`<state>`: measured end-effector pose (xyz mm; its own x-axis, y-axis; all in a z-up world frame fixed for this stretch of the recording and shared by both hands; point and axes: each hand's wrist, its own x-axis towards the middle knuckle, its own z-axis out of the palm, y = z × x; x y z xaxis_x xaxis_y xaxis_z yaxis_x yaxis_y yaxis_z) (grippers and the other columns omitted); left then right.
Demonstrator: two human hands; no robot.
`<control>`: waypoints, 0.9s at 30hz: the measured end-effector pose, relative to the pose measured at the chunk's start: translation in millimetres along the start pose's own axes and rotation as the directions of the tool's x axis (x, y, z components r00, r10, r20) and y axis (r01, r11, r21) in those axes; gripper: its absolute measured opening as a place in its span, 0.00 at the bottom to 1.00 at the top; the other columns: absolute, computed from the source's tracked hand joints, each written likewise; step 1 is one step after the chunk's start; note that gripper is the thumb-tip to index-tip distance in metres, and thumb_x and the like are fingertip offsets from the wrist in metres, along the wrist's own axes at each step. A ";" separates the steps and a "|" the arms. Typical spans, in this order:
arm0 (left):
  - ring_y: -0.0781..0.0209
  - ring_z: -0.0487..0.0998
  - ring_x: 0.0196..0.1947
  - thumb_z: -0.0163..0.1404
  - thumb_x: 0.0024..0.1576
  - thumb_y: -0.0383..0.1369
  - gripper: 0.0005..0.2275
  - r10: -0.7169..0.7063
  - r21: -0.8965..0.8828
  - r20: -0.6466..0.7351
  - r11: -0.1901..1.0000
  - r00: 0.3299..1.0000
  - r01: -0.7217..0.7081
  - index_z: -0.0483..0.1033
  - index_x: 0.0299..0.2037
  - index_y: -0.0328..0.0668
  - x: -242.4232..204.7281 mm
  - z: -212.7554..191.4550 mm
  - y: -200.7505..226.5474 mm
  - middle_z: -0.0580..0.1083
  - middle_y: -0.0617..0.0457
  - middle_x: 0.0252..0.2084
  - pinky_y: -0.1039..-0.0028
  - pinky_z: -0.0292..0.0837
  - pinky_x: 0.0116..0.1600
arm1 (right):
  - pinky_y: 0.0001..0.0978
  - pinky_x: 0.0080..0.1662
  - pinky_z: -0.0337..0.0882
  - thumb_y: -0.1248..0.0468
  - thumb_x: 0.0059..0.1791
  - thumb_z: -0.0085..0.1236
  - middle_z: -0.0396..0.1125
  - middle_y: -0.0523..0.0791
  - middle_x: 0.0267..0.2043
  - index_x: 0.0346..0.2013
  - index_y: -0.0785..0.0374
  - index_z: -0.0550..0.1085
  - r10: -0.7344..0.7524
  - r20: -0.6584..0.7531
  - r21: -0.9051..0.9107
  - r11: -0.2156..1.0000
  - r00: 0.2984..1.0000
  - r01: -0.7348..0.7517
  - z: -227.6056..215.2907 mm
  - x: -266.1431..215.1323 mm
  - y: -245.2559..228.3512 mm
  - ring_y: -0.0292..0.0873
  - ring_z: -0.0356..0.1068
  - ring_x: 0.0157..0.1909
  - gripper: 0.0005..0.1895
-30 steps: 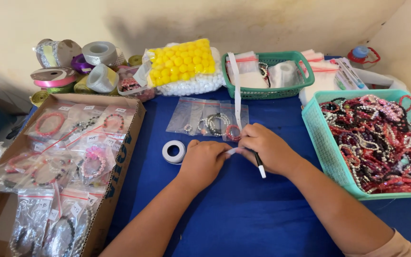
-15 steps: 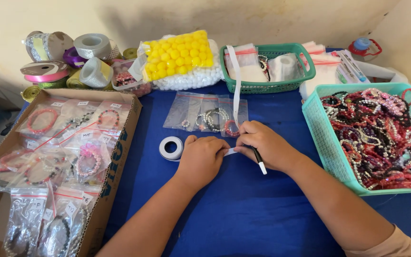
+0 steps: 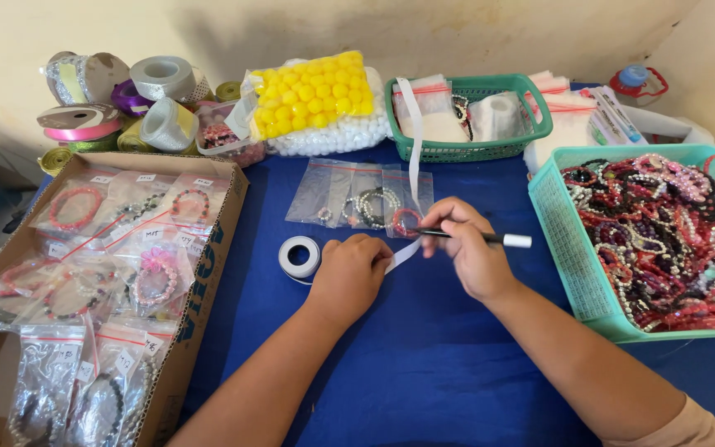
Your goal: The person writes codes on a white adhesive strip with a pen, then peels the labels off and sticks them onto individual plastic bags containing bracelets, handling the bags one by one and placing them into a cardboard box.
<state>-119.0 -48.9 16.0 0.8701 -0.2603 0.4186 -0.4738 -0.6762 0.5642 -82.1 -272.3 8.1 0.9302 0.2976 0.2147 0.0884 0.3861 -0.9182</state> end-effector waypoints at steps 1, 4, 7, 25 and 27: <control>0.54 0.79 0.34 0.56 0.54 0.29 0.01 -0.001 0.001 0.001 1.000 1.000 0.001 0.80 0.32 0.44 -0.2 -0.3 -0.5 0.79 0.54 0.33 0.61 0.65 0.41 | 0.38 0.45 0.73 0.69 0.53 0.42 0.69 0.50 0.43 0.43 0.67 0.74 0.001 0.000 0.001 1.000 1.000 -0.001 1.4 0.8 3.8 0.43 0.70 0.42 0.10; 0.55 0.79 0.34 0.56 0.53 0.30 0.01 -0.024 -0.007 0.014 1.000 1.000 0.024 0.81 0.32 0.44 0.1 -0.5 -1.6 0.78 0.54 0.32 0.62 0.66 0.42 | 0.43 0.48 0.77 0.70 0.52 0.44 0.70 0.51 0.45 0.37 0.70 0.73 0.090 -0.054 0.183 0.980 0.994 -0.079 0.7 3.4 15.8 0.48 0.76 0.42 0.09; 0.55 0.79 0.33 0.57 0.52 0.30 0.02 -0.038 0.007 0.034 0.999 0.999 0.038 0.81 0.31 0.44 0.9 -1.0 -3.2 0.78 0.54 0.31 0.62 0.66 0.42 | 0.36 0.51 0.76 0.77 0.47 0.51 0.71 0.48 0.48 0.39 0.68 0.72 0.021 0.009 -0.136 0.990 1.000 -0.020 -3.5 5.1 25.7 0.42 0.75 0.44 0.07; 0.55 0.79 0.32 0.58 0.51 0.32 0.02 -0.047 0.004 0.025 0.999 0.999 0.047 0.82 0.30 0.46 0.4 0.8 -4.4 0.78 0.55 0.31 0.62 0.66 0.41 | 0.28 0.42 0.74 0.71 0.44 0.59 0.75 0.44 0.35 0.31 0.66 0.77 0.000 0.159 -0.660 0.744 0.987 0.106 -2.5 7.8 28.6 0.36 0.74 0.38 0.03; 0.55 0.79 0.33 0.58 0.51 0.32 0.02 -0.047 0.008 0.025 0.999 0.999 0.047 0.82 0.30 0.45 1.4 0.7 -4.6 0.78 0.54 0.31 0.62 0.66 0.41 | 0.28 0.42 0.73 0.71 0.44 0.59 0.75 0.44 0.36 0.32 0.66 0.77 -0.047 0.188 -0.666 0.728 0.981 0.163 -2.4 9.0 28.2 0.36 0.74 0.38 0.04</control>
<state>-115.5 -46.7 13.4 0.8946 -0.2451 0.3736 -0.4311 -0.6934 0.5773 -70.4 -260.8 -16.7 0.8413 0.4382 0.3165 0.4527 -0.2515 -0.8554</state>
